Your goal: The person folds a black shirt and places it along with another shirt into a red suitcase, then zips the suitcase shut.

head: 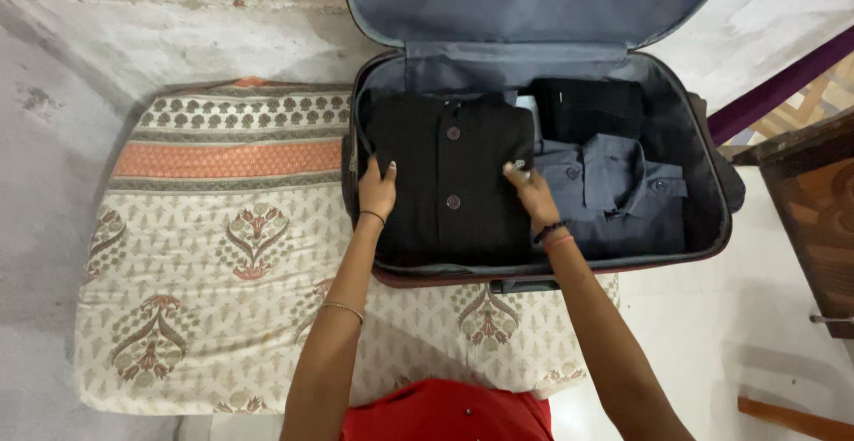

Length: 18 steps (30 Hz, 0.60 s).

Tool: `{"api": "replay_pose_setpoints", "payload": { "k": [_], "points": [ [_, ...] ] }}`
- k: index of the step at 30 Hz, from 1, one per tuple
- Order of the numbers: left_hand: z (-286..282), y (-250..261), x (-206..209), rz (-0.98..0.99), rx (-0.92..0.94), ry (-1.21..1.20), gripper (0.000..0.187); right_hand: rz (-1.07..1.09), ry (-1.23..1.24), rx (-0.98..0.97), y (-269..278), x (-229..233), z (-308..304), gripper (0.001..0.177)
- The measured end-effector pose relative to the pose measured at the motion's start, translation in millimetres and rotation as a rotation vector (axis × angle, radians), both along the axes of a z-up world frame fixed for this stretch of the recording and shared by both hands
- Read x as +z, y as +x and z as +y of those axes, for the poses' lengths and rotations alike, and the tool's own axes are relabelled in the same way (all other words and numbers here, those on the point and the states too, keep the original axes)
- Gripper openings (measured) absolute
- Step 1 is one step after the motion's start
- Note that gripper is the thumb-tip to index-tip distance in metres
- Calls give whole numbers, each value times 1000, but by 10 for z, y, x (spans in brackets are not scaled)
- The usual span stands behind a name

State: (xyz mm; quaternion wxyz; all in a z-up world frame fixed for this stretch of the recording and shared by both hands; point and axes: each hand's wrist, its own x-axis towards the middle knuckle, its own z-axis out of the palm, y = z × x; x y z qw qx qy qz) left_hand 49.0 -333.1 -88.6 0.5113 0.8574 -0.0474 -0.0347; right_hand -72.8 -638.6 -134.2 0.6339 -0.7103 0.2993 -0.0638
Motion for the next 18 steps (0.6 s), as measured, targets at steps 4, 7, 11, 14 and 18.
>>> {"api": "replay_pose_setpoints", "payload": {
  "k": [4, 7, 11, 14, 18],
  "points": [
    [7, 59, -25, 60, 16, -147, 60, 51, 159, -65, 197, 114, -67, 55],
    [15, 207, 106, 232, 4, -271, 64, 74, 407, -141, 316, 253, -53, 55],
    [14, 327, 275, 290, -78, -324, 69, -20, 383, -83, 329, 528, 15, 45],
    [76, 330, 290, 239, -148, -413, 72, -217, 269, 46, 214, 669, 60, 50],
    [40, 407, 262, 137, -107, -430, 73, -289, 256, 42, 388, 489, -103, 60]
  ]
}}
